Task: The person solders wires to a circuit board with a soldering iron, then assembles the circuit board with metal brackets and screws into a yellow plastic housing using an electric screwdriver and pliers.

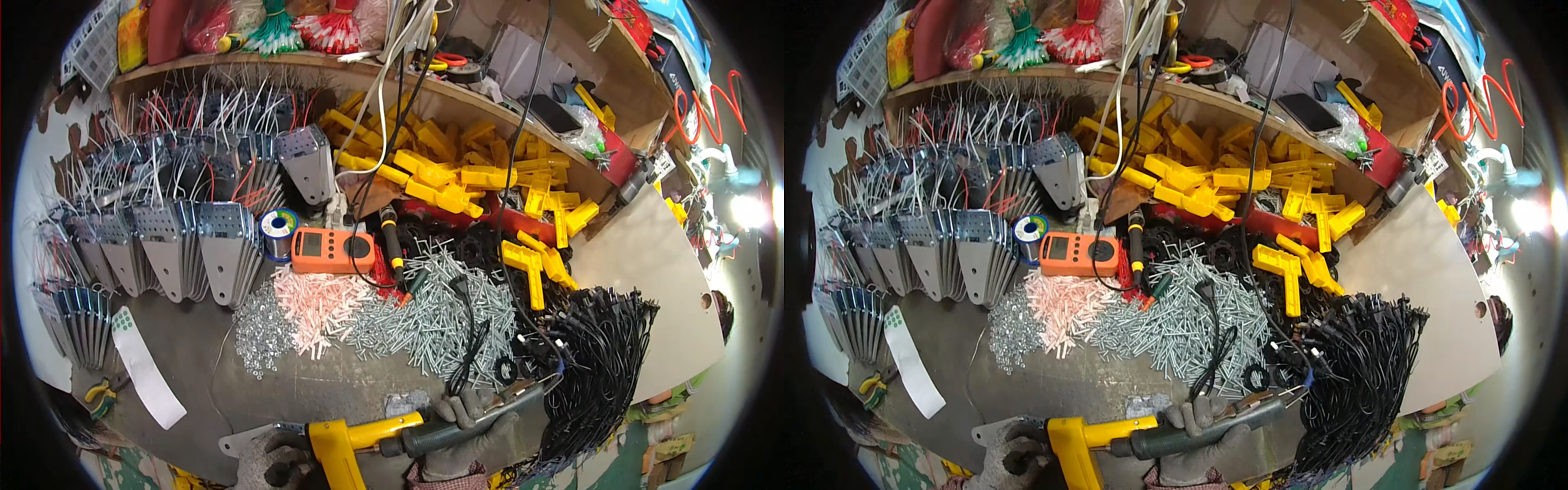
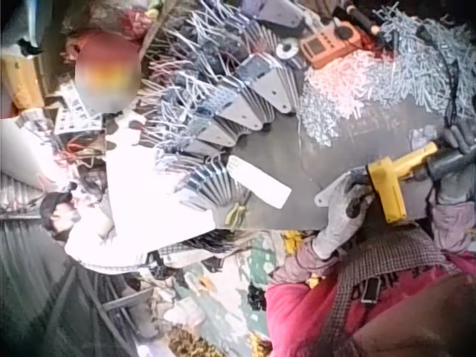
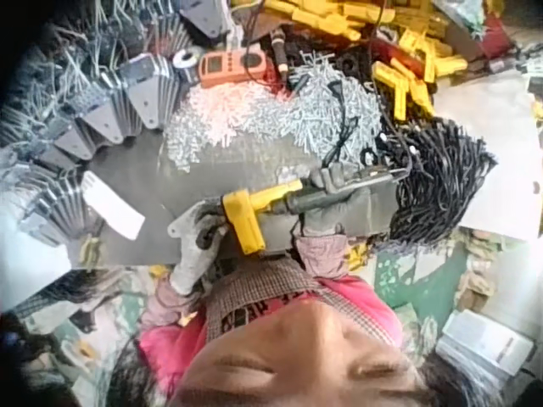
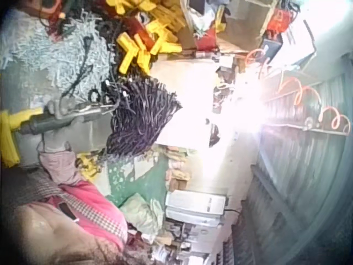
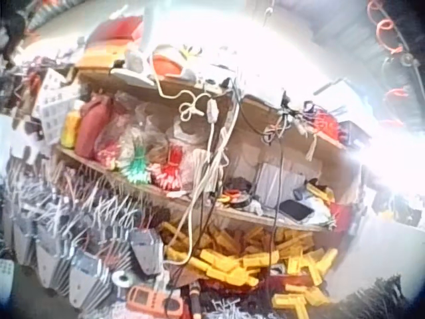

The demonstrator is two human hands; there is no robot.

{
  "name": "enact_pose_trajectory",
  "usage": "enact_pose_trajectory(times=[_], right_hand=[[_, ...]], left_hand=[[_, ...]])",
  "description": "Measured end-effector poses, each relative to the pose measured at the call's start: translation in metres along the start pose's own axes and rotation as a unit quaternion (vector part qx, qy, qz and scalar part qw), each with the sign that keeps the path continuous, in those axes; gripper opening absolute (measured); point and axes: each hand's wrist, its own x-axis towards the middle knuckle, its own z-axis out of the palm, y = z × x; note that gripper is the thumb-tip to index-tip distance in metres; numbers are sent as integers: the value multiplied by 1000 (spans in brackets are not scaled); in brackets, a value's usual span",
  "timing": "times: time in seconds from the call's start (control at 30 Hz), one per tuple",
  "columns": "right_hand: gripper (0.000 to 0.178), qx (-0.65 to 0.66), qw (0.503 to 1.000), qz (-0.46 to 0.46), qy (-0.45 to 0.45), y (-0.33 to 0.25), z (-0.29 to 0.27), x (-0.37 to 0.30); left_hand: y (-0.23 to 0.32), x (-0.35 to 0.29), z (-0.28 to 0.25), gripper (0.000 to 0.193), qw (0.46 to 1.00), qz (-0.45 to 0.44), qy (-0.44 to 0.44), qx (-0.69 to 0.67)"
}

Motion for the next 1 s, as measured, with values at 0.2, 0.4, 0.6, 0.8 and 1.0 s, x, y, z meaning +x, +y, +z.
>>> enact_pose_trajectory(times=[0.2, 0.4, 0.6, 0.8, 1.0], right_hand=[[45, -35, 999, -9, 15, 11, 5, 3], [59, -409, 893, 185, 33, -83, 16, 40], [69, -989, 105, -7, -101, -165, 7, 63], [23, -913, 216, -233, -257, -52, 36, 156], [24, -881, 347, -256, -197, -39, 21, 208]], left_hand=[[-5, 2, 2, 18, 998, 43, 42, -27], [-4, -7, -25, 62, 979, 88, 4, 185], [-10, -42, 3, 82, 977, 114, -17, 179], [-9, -48, 12, 76, 967, 109, -28, 228], [-35, -64, 0, 64, 970, -65, -151, 181]])
